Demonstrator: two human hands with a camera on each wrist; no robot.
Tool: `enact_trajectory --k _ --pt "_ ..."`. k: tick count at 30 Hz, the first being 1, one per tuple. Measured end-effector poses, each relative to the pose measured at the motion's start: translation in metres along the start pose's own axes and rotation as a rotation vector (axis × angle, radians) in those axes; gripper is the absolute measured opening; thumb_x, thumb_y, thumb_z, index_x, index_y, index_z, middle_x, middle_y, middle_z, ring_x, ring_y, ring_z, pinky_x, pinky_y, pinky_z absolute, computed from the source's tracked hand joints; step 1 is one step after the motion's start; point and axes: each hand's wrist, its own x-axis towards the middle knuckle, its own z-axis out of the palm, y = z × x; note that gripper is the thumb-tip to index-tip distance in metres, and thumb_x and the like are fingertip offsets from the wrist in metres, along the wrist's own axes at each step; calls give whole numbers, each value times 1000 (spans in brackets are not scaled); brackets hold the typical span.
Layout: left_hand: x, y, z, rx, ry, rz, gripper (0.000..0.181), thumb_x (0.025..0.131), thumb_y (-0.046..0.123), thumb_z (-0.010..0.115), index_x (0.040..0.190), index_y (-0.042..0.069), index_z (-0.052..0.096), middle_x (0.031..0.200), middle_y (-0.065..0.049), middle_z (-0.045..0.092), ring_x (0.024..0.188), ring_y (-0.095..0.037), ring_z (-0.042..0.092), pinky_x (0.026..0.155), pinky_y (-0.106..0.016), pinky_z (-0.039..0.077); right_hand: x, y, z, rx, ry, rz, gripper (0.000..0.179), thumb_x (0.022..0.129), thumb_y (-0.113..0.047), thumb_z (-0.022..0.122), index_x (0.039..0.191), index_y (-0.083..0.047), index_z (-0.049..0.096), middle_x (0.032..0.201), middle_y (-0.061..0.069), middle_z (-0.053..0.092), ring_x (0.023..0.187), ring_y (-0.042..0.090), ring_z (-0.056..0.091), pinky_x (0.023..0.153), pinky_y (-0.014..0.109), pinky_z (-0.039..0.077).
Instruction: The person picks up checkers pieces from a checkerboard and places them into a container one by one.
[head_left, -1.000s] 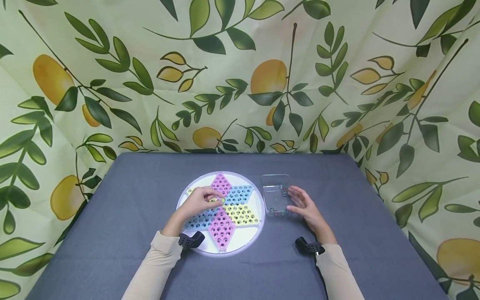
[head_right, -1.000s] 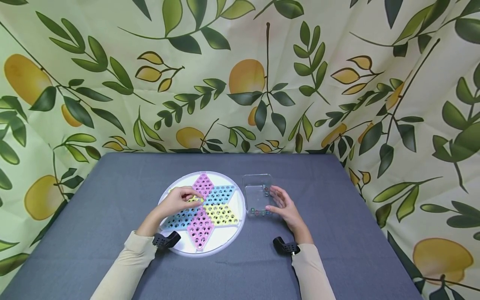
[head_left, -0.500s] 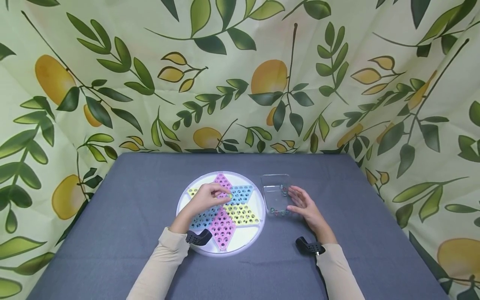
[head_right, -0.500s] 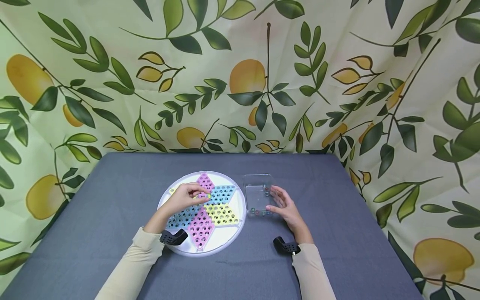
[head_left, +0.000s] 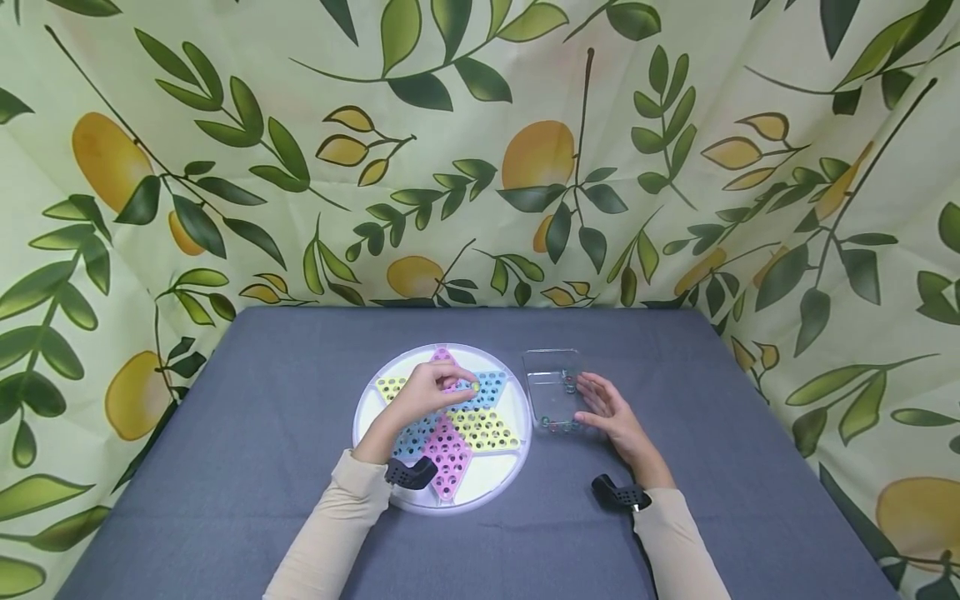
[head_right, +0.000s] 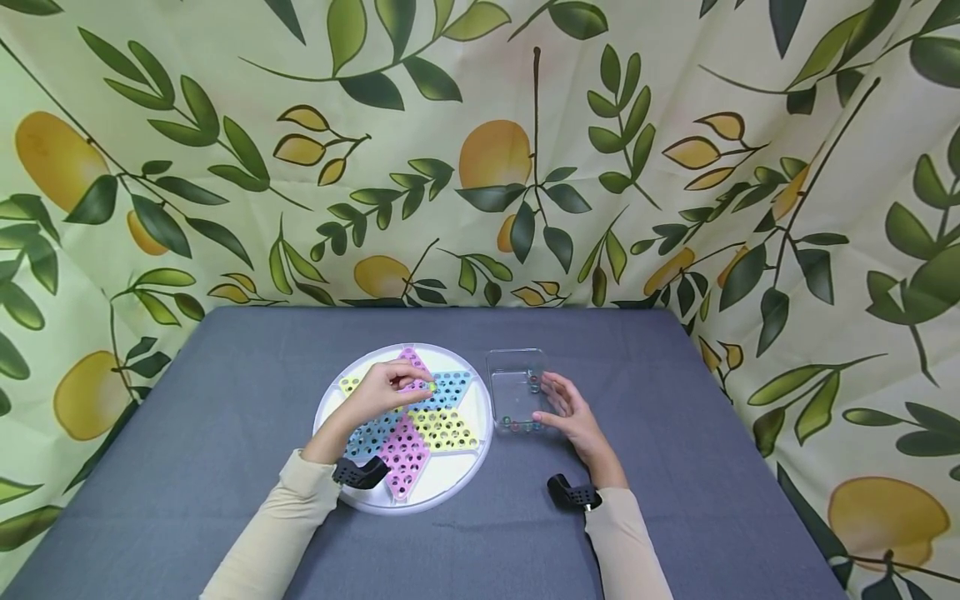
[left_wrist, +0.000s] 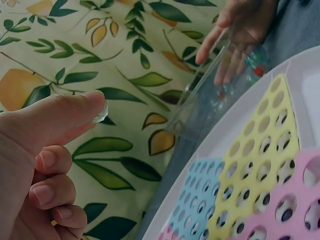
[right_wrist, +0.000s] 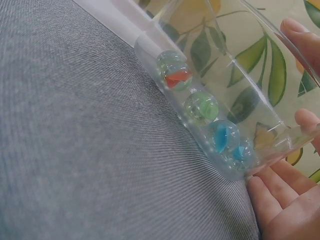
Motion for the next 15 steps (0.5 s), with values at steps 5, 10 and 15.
enact_trajectory --k 5,10,15 --pt "5 1 6 -2 -7 61 19 81 12 76 98 5 74 68 2 41 65 -4 36 61 -15 32 0 0 0 2 -3 -6 76 85 -5 69 147 -2 25 156 24 27 145 35 28 105 6 34" --pt "9 3 16 1 -14 88 20 80 13 76 99 5 74 68 -2 41 64 -2 35 60 -14 31 0 0 -1 15 -5 -14 77 85 -5 69 147 -1 25 156 25 26 138 9 39 102 3 34" --pt "13 5 28 3 -15 96 20 81 12 75 99 4 73 69 -1 42 63 -2 34 59 -14 31 -1 1 -1 6 -3 -9 77 85 -5 68 148 -1 25 156 25 26 135 3 39 103 4 34"
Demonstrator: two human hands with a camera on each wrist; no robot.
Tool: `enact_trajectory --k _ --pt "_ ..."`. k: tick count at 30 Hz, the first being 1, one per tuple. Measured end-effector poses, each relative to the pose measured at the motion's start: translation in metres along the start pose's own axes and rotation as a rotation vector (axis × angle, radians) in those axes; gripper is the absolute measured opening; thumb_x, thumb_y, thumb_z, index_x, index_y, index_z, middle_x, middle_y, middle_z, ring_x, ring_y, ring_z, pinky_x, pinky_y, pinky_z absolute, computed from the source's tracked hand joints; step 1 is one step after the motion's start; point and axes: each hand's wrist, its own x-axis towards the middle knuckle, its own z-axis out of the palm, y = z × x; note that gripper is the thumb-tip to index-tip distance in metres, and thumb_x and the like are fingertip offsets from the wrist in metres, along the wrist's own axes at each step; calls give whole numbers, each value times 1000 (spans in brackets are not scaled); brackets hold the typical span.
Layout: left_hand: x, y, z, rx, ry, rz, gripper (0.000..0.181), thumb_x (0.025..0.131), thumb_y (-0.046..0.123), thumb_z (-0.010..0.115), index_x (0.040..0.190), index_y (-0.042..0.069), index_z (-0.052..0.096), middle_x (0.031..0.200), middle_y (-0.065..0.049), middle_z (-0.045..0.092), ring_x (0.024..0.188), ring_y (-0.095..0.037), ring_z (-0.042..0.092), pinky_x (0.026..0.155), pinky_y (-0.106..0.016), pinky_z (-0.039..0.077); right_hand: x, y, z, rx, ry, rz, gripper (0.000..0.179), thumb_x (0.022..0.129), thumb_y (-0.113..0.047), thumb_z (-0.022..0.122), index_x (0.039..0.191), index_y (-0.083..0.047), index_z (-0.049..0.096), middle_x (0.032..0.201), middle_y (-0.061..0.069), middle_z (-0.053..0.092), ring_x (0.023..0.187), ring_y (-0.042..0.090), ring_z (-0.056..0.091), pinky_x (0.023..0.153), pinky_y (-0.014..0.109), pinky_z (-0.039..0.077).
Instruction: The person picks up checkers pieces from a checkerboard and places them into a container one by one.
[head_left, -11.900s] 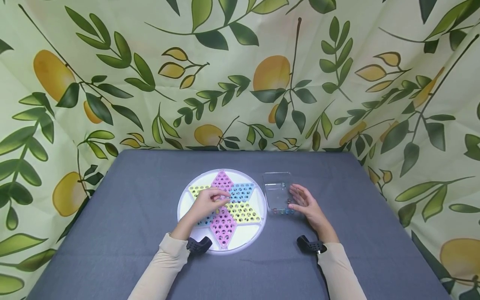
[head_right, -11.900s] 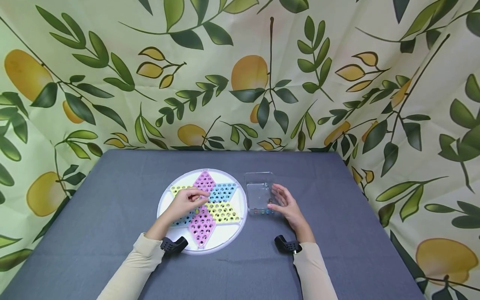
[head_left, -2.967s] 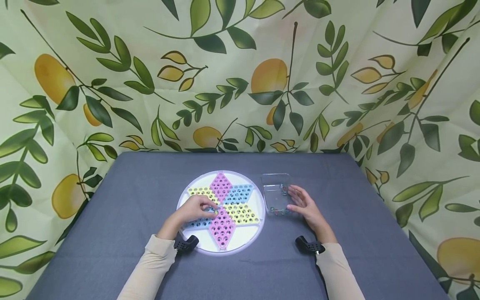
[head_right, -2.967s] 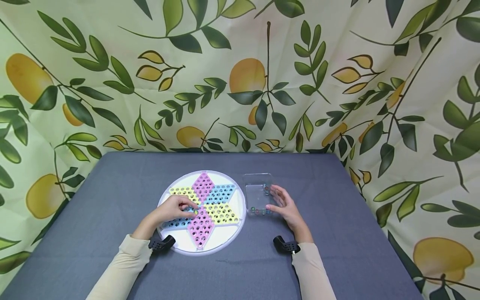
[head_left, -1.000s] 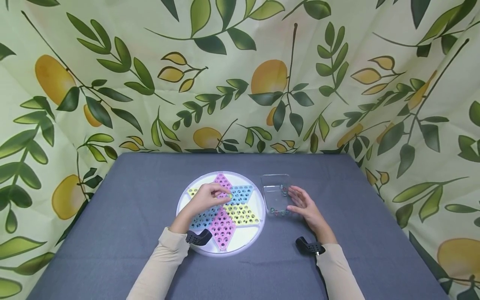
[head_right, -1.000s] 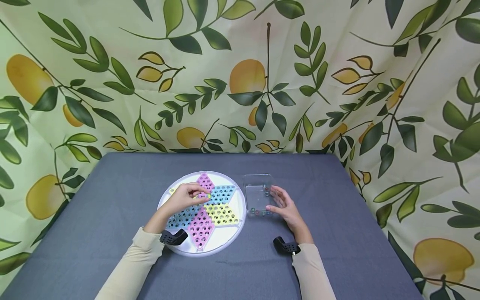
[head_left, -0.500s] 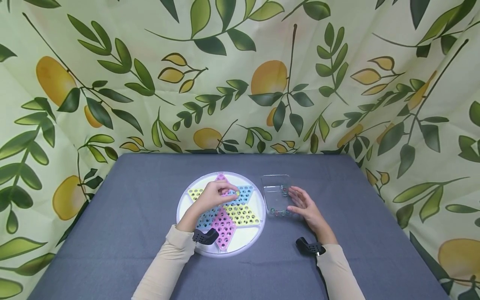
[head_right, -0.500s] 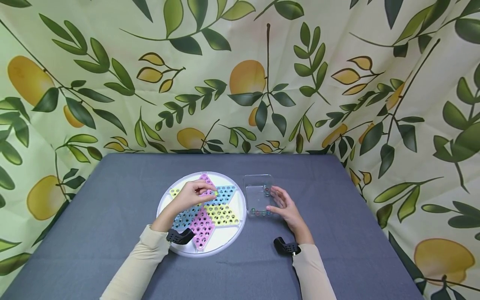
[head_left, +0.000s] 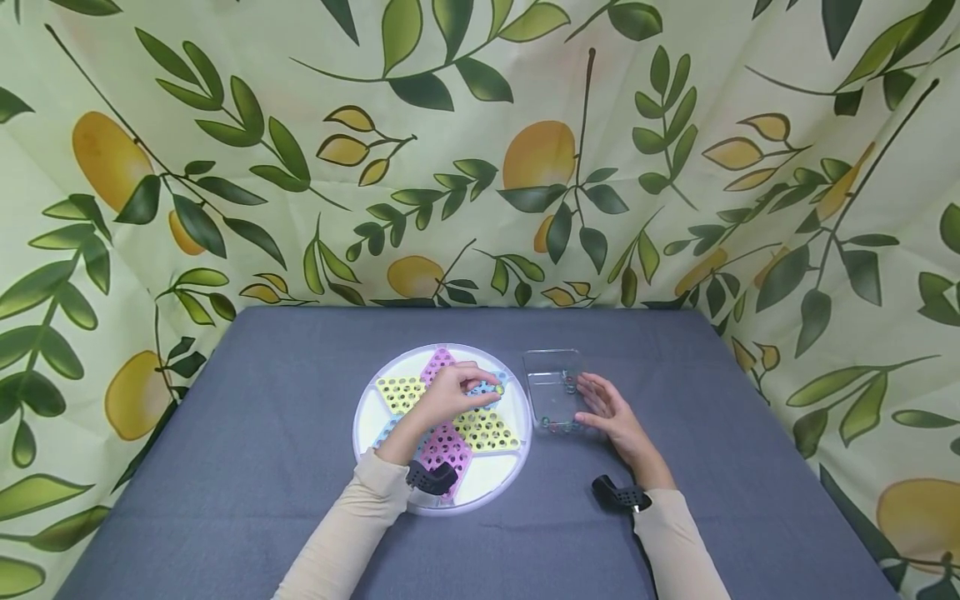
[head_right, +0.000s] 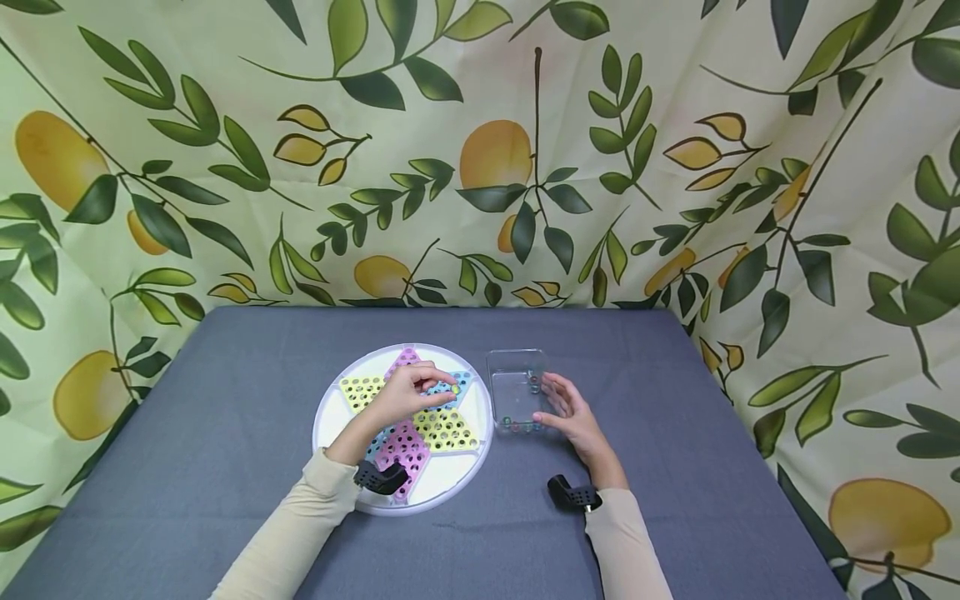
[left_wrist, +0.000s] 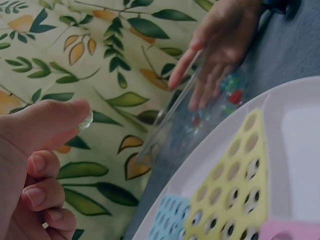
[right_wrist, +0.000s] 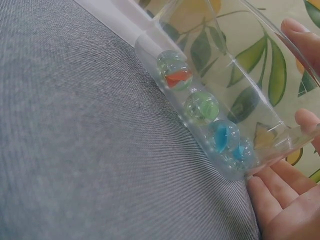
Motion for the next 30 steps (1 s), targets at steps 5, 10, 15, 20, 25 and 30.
enact_trajectory --k 5,10,15,20,25,30 --pt "4 6 14 17 14 -16 20 80 13 75 99 4 74 67 1 41 63 -2 34 60 -14 32 -1 0 0 -12 4 7 76 86 -5 68 148 -2 24 156 25 27 144 26 33 103 5 34" --pt "8 10 30 35 20 -13 19 81 15 75 97 5 74 66 -12 45 63 -3 34 61 -15 32 -1 -1 0 -21 9 10 77 86 -7 69 148 -3 24 155 26 26 144 24 33 103 4 34" --pt "13 11 45 38 24 -33 20 81 16 75 98 5 74 65 -9 44 62 -2 32 60 -13 30 -1 -1 1 -37 16 22 77 85 -7 69 148 -4 25 156 25 26 144 24 34 106 7 34" --pt "18 11 53 22 22 -60 21 82 17 74 99 4 74 64 2 39 61 -1 33 60 -14 31 0 -1 1 -36 14 36 76 86 -3 67 149 -4 24 157 23 26 147 38 23 118 32 27" --pt "20 11 57 12 16 -77 22 83 18 74 100 4 74 64 5 38 61 -3 34 59 -13 31 -1 -2 1 -31 18 35 75 86 -1 65 149 -3 23 156 25 25 147 40 22 117 49 17" --pt "22 9 61 -2 16 -95 22 83 18 74 99 4 74 65 4 38 61 -3 34 58 -14 31 0 -1 1 -38 18 30 76 86 -3 66 149 -4 23 157 24 25 147 41 22 118 47 19"
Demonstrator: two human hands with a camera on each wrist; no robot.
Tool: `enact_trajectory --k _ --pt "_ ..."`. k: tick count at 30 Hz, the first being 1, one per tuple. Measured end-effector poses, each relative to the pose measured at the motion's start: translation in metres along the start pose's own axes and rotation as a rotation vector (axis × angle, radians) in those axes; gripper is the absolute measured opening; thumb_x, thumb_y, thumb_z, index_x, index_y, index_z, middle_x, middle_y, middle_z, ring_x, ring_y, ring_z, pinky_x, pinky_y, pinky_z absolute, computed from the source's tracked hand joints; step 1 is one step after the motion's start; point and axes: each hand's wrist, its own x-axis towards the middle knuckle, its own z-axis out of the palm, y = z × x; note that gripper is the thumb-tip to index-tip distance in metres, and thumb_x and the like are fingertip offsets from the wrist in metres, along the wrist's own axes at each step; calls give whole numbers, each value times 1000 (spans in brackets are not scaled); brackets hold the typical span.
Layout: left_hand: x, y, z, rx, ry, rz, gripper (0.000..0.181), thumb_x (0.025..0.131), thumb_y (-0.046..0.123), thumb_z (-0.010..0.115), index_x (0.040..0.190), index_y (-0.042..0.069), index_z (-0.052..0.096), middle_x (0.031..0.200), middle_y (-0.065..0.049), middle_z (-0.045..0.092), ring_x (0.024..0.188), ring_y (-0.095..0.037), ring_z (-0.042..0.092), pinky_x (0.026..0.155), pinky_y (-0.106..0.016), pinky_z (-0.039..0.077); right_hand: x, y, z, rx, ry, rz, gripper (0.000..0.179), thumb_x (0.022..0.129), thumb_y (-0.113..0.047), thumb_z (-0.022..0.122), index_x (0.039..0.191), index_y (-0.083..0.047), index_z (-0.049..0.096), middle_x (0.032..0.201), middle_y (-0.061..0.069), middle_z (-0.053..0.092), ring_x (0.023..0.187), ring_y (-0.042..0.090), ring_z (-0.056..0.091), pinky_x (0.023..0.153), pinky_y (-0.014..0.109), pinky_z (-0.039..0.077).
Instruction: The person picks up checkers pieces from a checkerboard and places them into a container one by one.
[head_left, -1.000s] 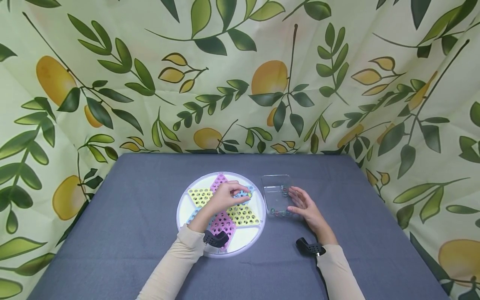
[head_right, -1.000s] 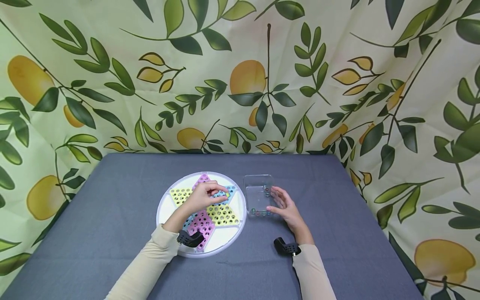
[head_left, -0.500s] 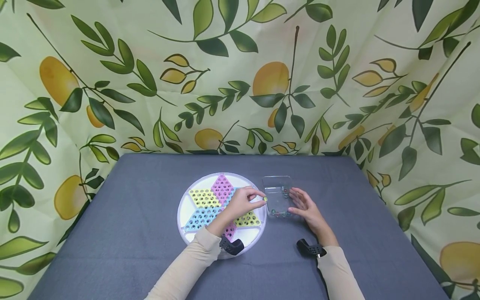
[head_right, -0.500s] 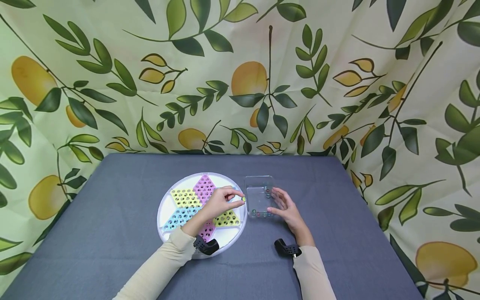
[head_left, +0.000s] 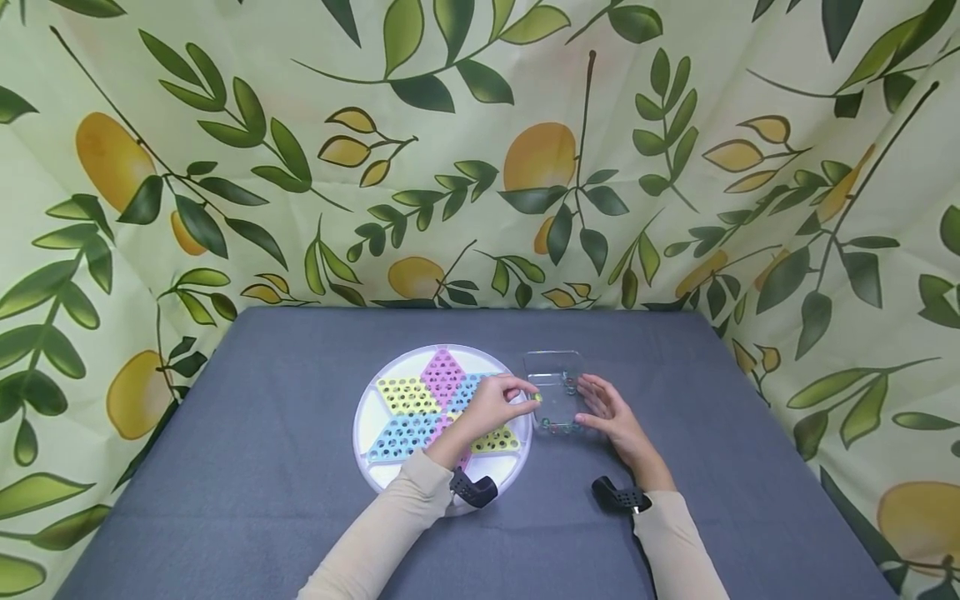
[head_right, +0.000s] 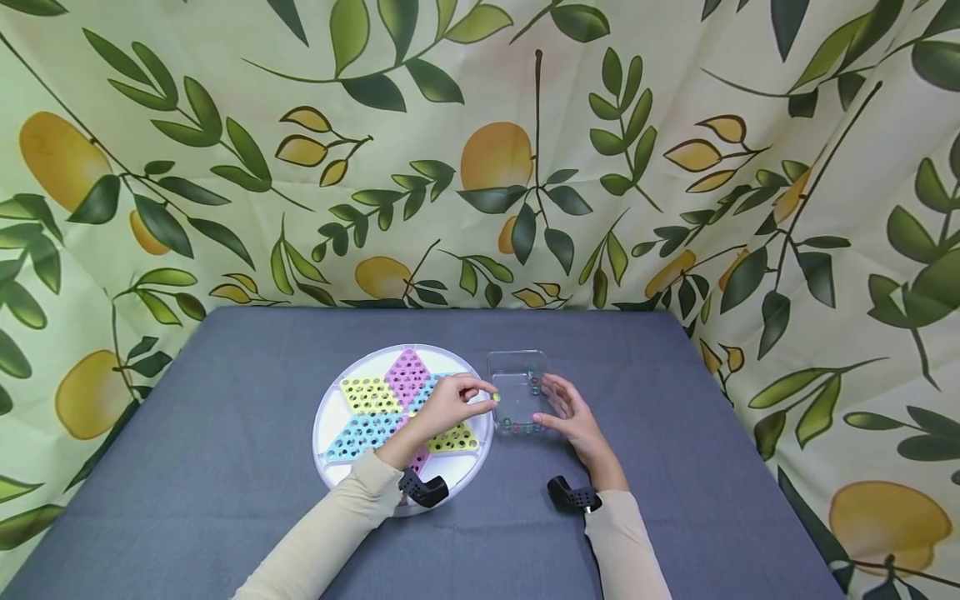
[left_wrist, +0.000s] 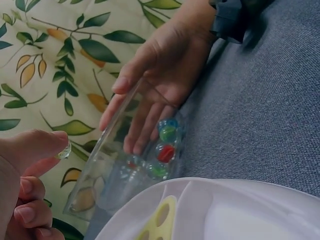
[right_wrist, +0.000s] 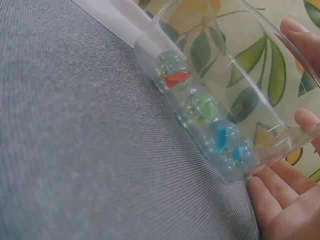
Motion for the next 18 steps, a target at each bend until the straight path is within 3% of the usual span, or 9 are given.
enact_trajectory --k 4,7,11,13,18 --pt "2 -2 3 6 -7 -13 22 82 19 74 100 5 74 64 6 38 60 -3 34 59 -14 31 0 1 0 15 -7 -23 76 86 -3 68 148 -3 24 156 25 27 146 37 27 117 28 30" --pt "3 -3 5 13 -11 -10 23 82 19 74 100 5 74 63 7 38 59 -3 34 59 -14 32 0 2 0 30 -6 -35 77 85 -3 68 148 -2 25 155 25 28 141 19 38 106 8 35" --pt "5 -6 7 16 -19 -8 23 82 18 74 100 4 74 63 8 37 59 -2 34 59 -14 32 0 3 0 45 -3 -39 76 84 -2 68 147 -2 26 154 27 28 132 0 41 99 1 35" --pt "6 -7 8 15 -24 -12 23 82 18 74 100 4 73 63 8 37 59 -2 34 59 -14 32 0 2 0 42 -1 -34 76 85 -3 68 147 -3 26 154 26 28 135 6 40 99 2 35" --pt "7 -11 11 9 -37 -30 23 82 17 75 101 4 73 62 8 37 59 -2 33 57 -13 31 1 1 1 25 -5 -24 77 85 -3 68 148 -3 24 155 24 28 145 34 29 104 6 35"
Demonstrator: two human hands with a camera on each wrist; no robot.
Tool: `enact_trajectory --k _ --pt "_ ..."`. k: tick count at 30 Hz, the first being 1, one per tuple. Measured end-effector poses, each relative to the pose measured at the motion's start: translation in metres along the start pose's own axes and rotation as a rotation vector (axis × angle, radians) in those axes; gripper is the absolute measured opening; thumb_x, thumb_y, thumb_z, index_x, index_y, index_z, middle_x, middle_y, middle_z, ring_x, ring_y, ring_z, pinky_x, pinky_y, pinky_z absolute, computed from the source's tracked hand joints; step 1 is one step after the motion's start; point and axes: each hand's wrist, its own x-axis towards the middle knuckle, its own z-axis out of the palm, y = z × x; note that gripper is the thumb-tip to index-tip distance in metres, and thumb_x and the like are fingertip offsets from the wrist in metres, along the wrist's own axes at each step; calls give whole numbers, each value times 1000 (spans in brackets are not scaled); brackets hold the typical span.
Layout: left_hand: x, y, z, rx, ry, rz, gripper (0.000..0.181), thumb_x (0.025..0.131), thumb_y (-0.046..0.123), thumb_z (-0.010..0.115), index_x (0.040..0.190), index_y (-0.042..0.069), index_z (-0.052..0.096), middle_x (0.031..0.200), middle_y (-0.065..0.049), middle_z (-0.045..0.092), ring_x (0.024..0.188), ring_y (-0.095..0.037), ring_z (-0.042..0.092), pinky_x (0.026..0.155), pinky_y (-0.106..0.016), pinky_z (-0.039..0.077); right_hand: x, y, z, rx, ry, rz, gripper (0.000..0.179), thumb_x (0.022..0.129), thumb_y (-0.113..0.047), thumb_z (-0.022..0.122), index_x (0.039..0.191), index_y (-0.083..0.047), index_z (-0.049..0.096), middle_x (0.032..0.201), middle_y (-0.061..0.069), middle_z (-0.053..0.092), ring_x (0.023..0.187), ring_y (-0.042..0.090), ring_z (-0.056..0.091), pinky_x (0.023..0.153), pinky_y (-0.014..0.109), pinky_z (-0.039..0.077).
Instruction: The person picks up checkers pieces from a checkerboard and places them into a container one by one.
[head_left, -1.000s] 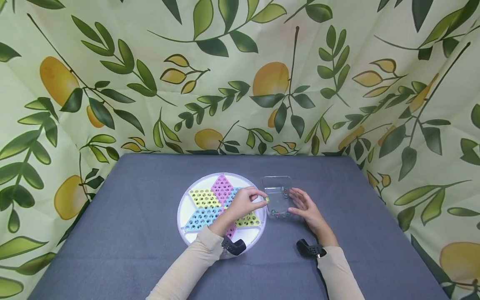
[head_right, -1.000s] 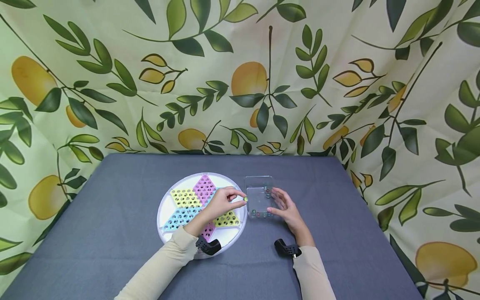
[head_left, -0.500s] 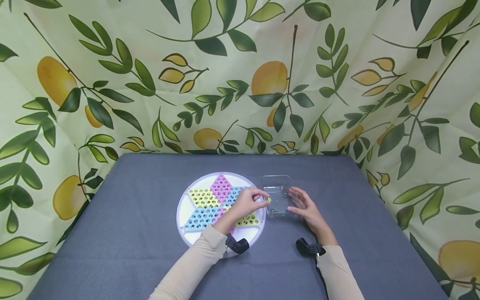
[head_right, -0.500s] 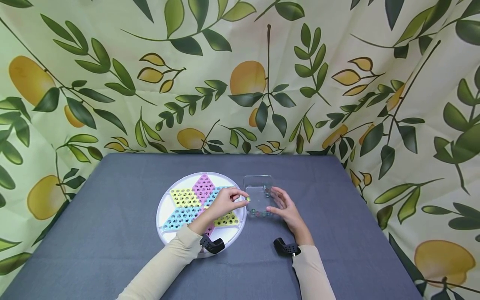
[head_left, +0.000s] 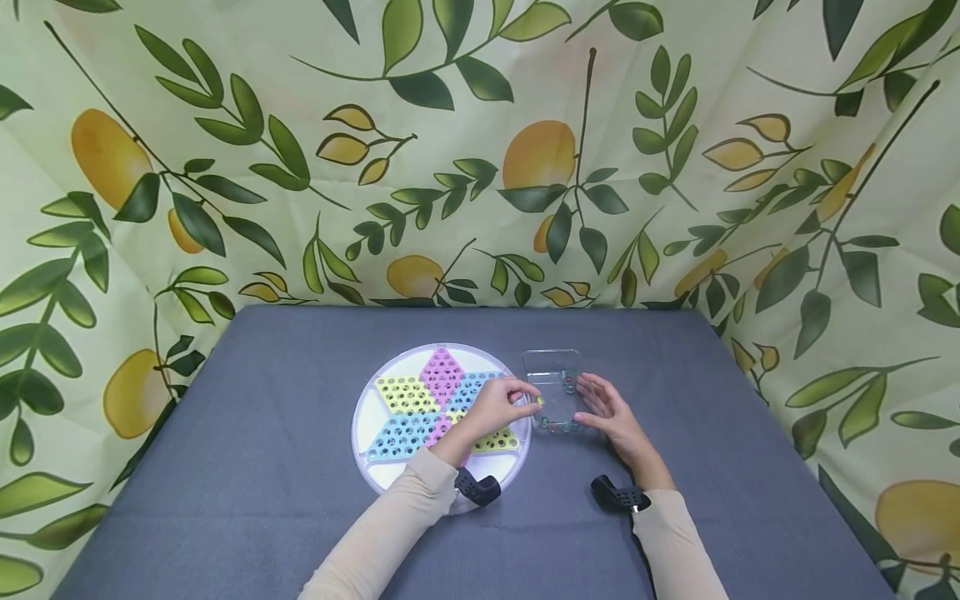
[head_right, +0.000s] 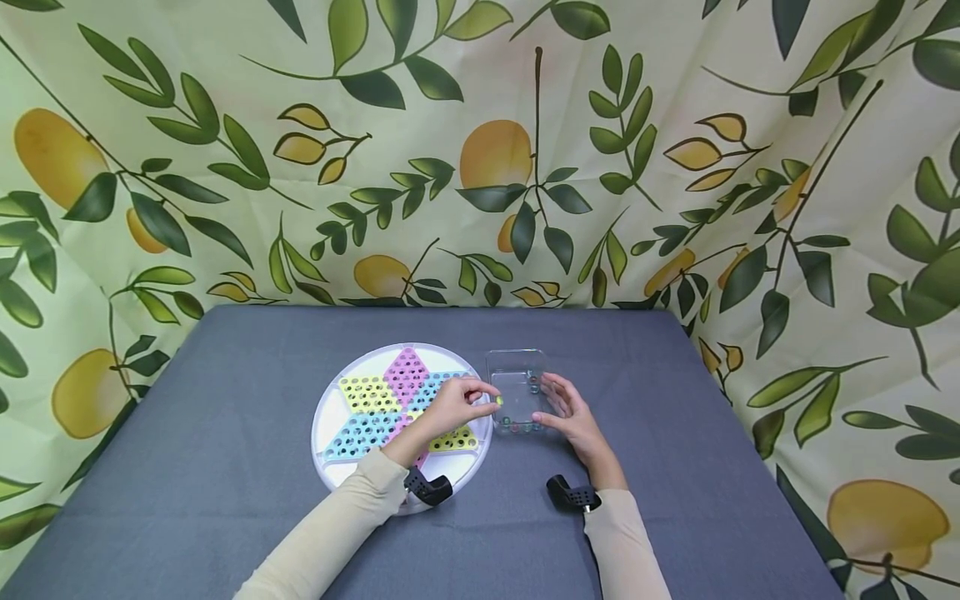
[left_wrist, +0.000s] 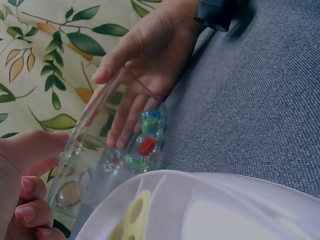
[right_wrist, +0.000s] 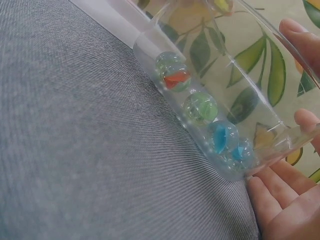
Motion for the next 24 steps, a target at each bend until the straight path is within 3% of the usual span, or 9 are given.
enact_trajectory --k 4,10,13,20,24 --pt "0 -2 1 -3 -6 -17 23 82 18 75 101 5 73 63 8 37 59 -3 34 57 -14 31 0 0 0 -6 -1 6 76 86 -2 67 148 -2 24 156 24 27 146 41 23 110 12 34" --pt "-1 -1 1 -22 -11 -28 24 83 18 74 102 4 73 64 8 37 60 -3 34 58 -14 31 0 -1 1 -17 3 15 75 86 0 66 148 -2 24 156 24 27 146 41 23 119 37 25" --pt "-2 -1 0 -27 -11 -27 25 83 18 73 103 3 72 64 7 38 60 -3 34 57 -14 31 1 -2 1 -24 0 15 75 86 -1 66 148 -3 23 156 24 26 147 40 23 118 43 22" --pt "-3 -2 1 -26 -7 -29 23 85 18 72 102 4 73 64 7 38 60 -3 34 57 -14 31 1 -1 1 -21 1 7 76 85 -2 67 148 -3 24 156 24 27 146 42 23 110 12 33" --pt "-3 -3 2 -19 -6 -25 21 85 18 72 101 5 74 64 7 38 60 -3 34 58 -14 31 0 -1 1 -29 8 15 76 86 -3 67 148 -3 25 156 24 27 146 41 24 113 17 32"
